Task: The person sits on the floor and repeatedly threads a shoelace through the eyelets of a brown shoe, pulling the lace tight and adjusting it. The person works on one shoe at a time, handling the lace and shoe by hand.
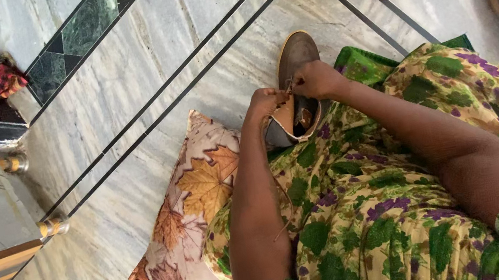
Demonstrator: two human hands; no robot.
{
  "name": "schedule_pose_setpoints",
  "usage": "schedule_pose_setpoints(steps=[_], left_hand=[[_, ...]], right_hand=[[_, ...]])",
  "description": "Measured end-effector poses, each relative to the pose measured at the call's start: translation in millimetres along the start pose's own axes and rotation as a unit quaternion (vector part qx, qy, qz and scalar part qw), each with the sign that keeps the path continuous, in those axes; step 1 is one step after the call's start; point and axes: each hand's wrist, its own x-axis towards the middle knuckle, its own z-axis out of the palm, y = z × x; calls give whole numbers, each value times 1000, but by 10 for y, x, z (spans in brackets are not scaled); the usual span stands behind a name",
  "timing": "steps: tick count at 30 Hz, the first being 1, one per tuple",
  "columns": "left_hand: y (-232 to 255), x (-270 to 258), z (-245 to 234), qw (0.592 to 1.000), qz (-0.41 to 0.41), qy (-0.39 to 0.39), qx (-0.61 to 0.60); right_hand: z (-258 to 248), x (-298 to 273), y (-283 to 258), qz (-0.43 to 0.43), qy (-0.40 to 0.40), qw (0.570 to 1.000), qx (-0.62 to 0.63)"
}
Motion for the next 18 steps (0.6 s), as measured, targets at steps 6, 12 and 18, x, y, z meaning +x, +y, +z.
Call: schedule_pose_setpoints(steps=[6, 12, 18], left_hand=[[195, -139, 0, 999, -35, 7, -22], [193, -187, -93, 995, -48, -35, -81], [10, -117, -114, 976, -40, -65, -205]], right_hand=[[8, -8, 21, -15, 23, 1000, 12], [-46, -36, 4, 12, 1, 992, 125], [-136, -79, -112, 83, -18, 981, 176]])
